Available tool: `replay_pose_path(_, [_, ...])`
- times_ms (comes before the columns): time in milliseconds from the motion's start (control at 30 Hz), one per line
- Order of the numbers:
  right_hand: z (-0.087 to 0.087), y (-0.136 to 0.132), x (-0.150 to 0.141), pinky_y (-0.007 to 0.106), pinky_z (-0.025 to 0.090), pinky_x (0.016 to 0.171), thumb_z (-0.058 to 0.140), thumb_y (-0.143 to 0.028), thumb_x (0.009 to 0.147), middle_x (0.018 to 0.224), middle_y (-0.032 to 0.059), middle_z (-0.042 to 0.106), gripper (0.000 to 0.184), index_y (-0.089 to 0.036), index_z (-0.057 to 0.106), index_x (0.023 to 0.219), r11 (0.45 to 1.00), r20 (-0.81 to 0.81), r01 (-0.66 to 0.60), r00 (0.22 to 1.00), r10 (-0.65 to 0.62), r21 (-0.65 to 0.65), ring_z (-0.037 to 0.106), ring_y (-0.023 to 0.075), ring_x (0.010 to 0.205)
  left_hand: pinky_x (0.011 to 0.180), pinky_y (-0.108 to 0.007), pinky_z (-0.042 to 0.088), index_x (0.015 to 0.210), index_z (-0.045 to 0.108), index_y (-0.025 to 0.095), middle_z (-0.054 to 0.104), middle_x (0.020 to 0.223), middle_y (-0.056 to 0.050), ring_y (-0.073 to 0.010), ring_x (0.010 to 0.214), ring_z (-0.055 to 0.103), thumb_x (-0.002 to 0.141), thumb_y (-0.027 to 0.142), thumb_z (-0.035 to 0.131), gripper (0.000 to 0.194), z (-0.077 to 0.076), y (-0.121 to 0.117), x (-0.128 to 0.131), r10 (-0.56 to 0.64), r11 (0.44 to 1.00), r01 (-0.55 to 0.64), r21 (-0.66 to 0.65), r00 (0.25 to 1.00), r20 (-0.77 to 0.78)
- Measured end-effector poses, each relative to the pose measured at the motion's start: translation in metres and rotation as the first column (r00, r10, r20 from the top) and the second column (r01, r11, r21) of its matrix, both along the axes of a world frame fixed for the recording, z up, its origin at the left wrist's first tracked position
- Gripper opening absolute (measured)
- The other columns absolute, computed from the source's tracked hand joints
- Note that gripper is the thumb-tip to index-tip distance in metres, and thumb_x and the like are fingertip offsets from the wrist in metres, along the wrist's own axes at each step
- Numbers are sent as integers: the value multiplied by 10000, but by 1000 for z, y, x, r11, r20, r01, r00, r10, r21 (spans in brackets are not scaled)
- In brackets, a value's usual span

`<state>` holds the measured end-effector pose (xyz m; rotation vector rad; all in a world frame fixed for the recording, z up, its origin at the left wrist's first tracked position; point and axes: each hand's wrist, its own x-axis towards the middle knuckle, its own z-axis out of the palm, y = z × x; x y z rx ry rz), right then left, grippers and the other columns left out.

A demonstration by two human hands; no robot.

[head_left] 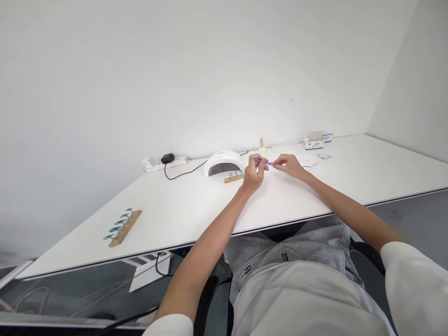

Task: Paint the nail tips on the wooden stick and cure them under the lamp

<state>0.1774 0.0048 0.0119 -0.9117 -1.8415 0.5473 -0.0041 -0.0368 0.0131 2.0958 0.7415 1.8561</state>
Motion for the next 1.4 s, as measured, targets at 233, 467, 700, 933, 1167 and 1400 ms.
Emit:
replay_pose_path(233, [0,-2,-2,327,533,713,725,-295,695,770,53,692,123,-175,735,720,1000,-16,-25,1000,25,0,629,166,690,622,-235,519,963,398,220,667,779,1,-97,618,663,972,411,446,197,0,-1,0,-10,1000,10,-9,1000,-2])
replay_pose_path(467, [1,0,-1,323,541,723,722,-280,678,778,54,706,112,-177,734,721,1000,-43,-10,999,9,-20,639,166,697,603,-229,510,965,394,220,668,804,-11,-92,601,652,973,397,444,184,1,0,-1,27,1000,-27,8,999,27])
replay_pose_path(700, [0,0,-1,327,544,726,739,-314,665,773,50,710,142,-184,734,722,999,-61,-24,998,22,-31,646,174,712,617,-230,510,963,396,222,652,771,6,-91,595,651,974,408,438,191,2,-1,0,22,999,-22,25,1000,1])
replay_pose_path(933, [1,0,0,331,545,720,748,-329,663,782,54,713,154,-185,730,716,999,-68,-12,998,9,-42,640,171,699,635,-242,520,965,397,226,637,737,17,-97,611,651,976,399,437,179,2,-3,1,9,1000,-9,8,1000,-9])
replay_pose_path(1167, [2,-1,0,329,544,714,755,-335,658,771,52,714,165,-182,735,718,999,-58,-14,998,12,-38,646,177,701,625,-234,515,966,398,226,657,762,9,-93,600,648,975,415,434,193,3,-5,2,6,1000,-6,3,1000,-14])
replay_pose_path(1400, [1,-1,-1,328,535,722,733,-316,681,766,56,713,139,-183,728,718,999,-37,-18,999,17,-29,647,180,713,633,-244,510,958,400,228,655,767,9,-100,604,652,970,410,450,189,2,-3,1,10,1000,-10,27,1000,7])
